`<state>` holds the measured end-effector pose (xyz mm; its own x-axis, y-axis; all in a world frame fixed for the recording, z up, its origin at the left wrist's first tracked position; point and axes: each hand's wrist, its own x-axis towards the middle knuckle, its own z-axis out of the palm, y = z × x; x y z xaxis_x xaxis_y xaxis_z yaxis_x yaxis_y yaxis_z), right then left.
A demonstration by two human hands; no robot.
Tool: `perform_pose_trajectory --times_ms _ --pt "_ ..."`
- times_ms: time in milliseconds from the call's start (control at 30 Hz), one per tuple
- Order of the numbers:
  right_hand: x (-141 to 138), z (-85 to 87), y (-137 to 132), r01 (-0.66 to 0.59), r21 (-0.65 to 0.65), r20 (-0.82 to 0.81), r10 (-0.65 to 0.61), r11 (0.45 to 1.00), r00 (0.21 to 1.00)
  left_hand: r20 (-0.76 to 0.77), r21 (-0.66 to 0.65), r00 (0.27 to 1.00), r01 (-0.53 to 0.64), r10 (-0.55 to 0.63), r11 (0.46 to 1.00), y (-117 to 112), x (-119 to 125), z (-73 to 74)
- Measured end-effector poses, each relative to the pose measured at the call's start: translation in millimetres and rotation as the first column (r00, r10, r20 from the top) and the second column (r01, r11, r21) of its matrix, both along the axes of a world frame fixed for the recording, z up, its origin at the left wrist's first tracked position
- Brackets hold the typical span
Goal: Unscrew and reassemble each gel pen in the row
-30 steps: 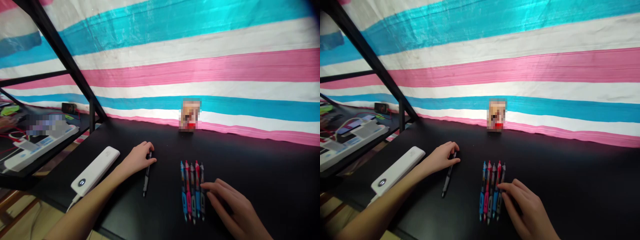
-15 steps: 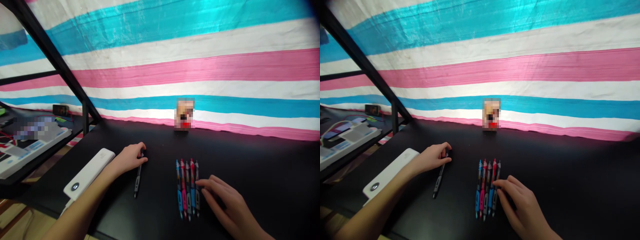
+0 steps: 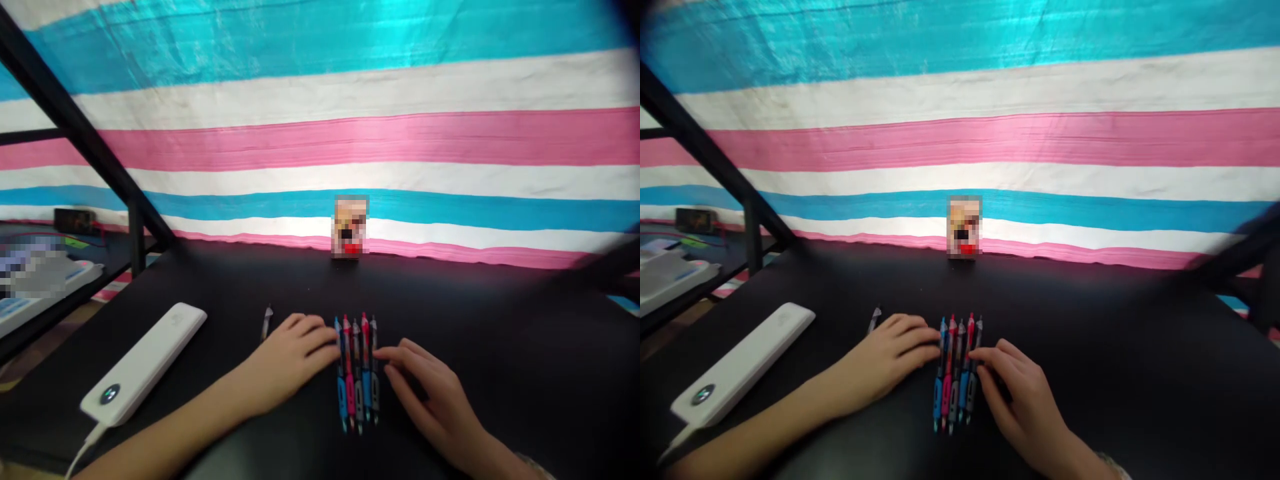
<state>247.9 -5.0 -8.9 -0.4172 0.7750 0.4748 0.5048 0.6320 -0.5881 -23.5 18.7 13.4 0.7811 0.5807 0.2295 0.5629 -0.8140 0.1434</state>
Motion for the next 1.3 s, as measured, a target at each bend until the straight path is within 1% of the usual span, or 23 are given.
perform_pose_trajectory --times_ms 33,100,200,267,400,467,533,633,733,800,867,933,967,1033,1067,1167,1233,1300 --pt "-0.4 0.6 -0.3 0.004 0.001 -0.004 -0.004 1.0 1.0 -0.007 0.05 0.997 0.076 -0.075 0.996 -2.9 4.6 -5.3" --pt "-1.1 1.4 -1.0 0.0 0.002 -0.011 0.0 1.0 1.0 -0.004 0.117 0.99 0.141 -0.142 0.983 -6.0 10.3 -13.9" --pt "-1.8 2.3 -1.3 -0.006 -0.007 -0.023 0.006 1.0 1.0 -0.007 0.131 0.99 0.139 -0.139 0.982 -5.2 12.5 -18.7" --pt "-2.0 3.5 -1.1 -0.007 -0.018 -0.026 0.006 1.0 1.0 -0.017 0.12 0.992 0.127 -0.125 0.985 -3.5 11.9 -16.7" --pt "-0.3 10.6 -1.3 -0.034 -0.071 -0.023 0.033 0.997 0.999 0.006 0.138 0.993 0.112 -0.114 0.984 -1.0 8.5 -6.8" --pt "0.8 15.2 -2.1 -0.077 -0.106 -0.014 0.076 0.991 0.997 0.046 0.182 0.993 0.101 -0.111 0.978 -0.8 6.5 -1.9" --pt "1.0 18.1 -3.0 -0.126 -0.118 0.01 0.128 0.985 0.992 0.086 0.256 0.989 0.092 -0.117 0.962 -2.0 5.3 1.6" --pt "-1.0 17.3 -3.3 -0.158 -0.085 0.071 0.164 0.984 0.984 0.102 0.349 0.987 0.082 -0.125 0.934 -5.8 5.6 3.2" --pt "-3.8 12.4 -2.5 -0.143 -0.027 0.11 0.145 0.989 0.983 0.09 0.363 0.99 0.073 -0.112 0.929 -10.6 8.9 0.6" --pt "-5.0 8.8 -2.0 -0.123 0.012 0.102 0.121 0.992 0.987 0.088 0.338 0.992 0.055 -0.09 0.94 -13.7 12.4 -2.8" --pt "-5.4 5.5 -1.9 -0.099 0.044 0.081 0.095 0.994 0.992 0.094 0.263 0.994 0.034 -0.061 0.964 -16.8 15.9 -6.4" --pt "-5.1 2.4 -2.0 -0.081 0.082 0.077 0.075 0.993 0.994 0.104 0.109 0.994 0.027 -0.039 0.994 -19.3 18.0 -8.9" --pt "-4.6 1.1 -1.9 -0.079 0.102 0.083 0.071 0.992 0.994 0.11 0.02 0.993 0.027 -0.029 0.999 -20.1 18.3 -9.4" --pt "-3.3 -0.1 -1.6 -0.088 0.132 0.093 0.076 0.987 0.993 0.135 -0.122 0.991 0.026 -0.009 0.992 -20.2 17.1 -9.3" --pt "-2.4 0.1 -1.3 -0.091 0.135 0.091 0.079 0.987 0.993 0.16 -0.157 0.987 0.018 0.007 0.987 -19.6 15.5 -8.8" --pt "1.0 4.2 -0.1 -0.056 0.079 0.032 0.054 0.995 0.998 0.278 -0.201 0.957 -0.033 0.089 0.979 -15.7 8.3 -7.3" --pt "3.5 8.3 0.8 0.0 0.01 -0.015 0.0 1.0 1.0 0.373 -0.213 0.914 -0.081 0.158 0.974 -12.5 3.0 -6.9" --pt "5.5 11.6 1.4 0.041 -0.059 -0.047 -0.044 0.997 0.998 0.455 -0.211 0.868 -0.115 0.201 0.971 -10.0 -1.1 -6.6"
